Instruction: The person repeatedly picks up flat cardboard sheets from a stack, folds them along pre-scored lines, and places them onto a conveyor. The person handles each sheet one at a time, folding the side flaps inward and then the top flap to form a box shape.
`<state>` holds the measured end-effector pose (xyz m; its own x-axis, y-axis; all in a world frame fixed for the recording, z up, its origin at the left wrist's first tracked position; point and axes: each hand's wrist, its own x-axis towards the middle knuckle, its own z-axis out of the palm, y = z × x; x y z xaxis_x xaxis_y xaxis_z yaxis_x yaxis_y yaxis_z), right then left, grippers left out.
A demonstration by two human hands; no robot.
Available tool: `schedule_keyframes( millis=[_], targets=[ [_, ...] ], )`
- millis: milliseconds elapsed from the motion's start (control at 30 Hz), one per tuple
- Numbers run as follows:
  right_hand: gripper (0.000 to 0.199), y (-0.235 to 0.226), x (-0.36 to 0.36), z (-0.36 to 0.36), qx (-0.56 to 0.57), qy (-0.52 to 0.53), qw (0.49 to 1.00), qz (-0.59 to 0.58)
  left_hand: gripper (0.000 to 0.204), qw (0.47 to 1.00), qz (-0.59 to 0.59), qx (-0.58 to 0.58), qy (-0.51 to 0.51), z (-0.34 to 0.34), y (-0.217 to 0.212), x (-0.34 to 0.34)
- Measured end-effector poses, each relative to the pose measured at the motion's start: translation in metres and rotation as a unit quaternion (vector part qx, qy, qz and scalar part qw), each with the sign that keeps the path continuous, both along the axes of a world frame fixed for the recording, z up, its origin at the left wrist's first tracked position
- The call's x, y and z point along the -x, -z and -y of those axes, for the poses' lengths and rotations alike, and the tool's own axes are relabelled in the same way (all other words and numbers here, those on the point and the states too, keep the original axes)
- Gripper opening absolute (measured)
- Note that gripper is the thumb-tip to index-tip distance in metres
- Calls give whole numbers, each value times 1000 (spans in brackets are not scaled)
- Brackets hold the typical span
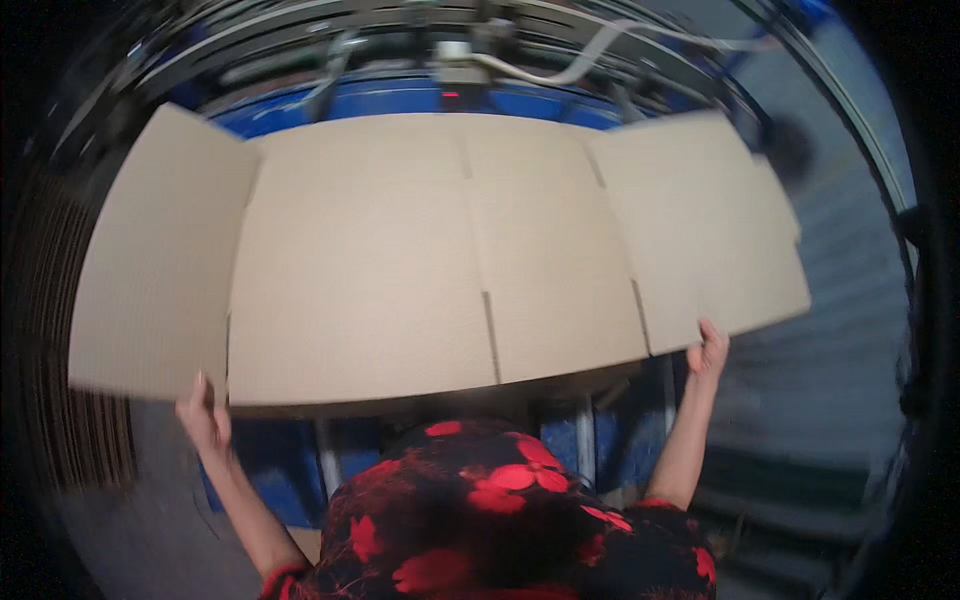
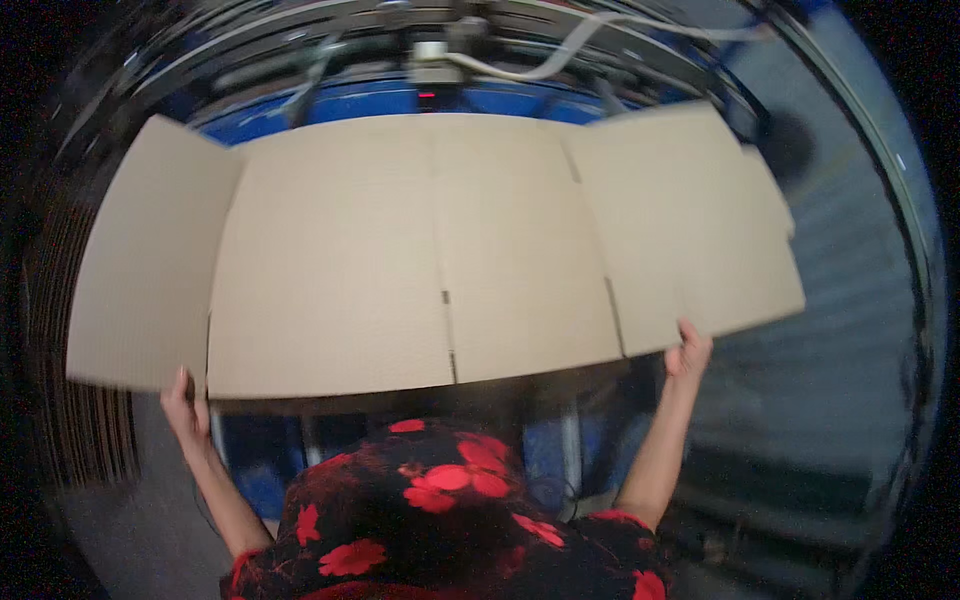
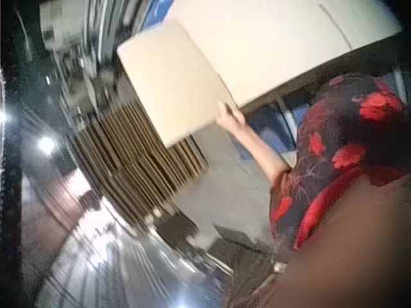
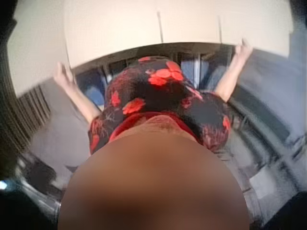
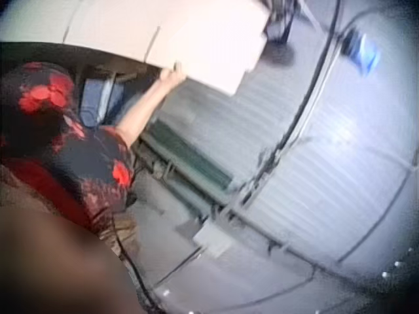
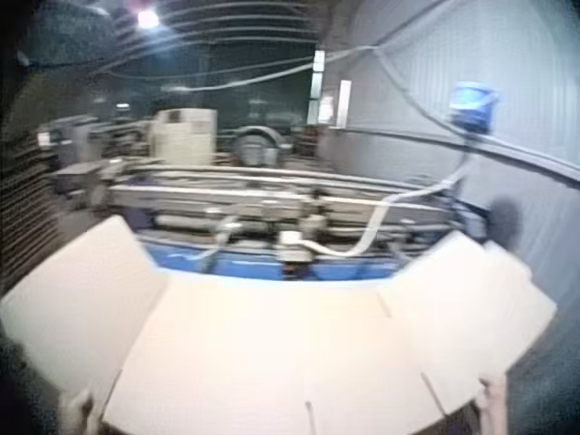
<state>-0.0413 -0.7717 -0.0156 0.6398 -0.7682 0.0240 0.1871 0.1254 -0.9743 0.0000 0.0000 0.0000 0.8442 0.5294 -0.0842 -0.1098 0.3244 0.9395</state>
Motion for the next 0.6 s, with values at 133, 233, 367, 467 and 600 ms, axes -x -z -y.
schedule_keyframes(
  millis=[133, 233, 367, 467, 600],
  targets=[
    [22, -58, 17, -43, 131, 15, 986, -98, 39, 995, -79, -62, -3, 52, 5, 22],
    [24, -51, 5, -77, 328, -99, 938, -43, 44, 979, 1, -183, 88, 72, 38, 6],
    [60, -37, -11, -107, 672, -243, 679, -166, 35, 998, -42, -21, 39, 120, 50, -12],
    [65, -13, -41, -120, 777, -232, 553, -193, 46, 839, 91, -514, 153, 142, 35, -43],
    [66, -4, -69, -108, 769, -244, 565, -174, 58, 614, 92, -757, 203, 169, 15, -70]
  ],
)
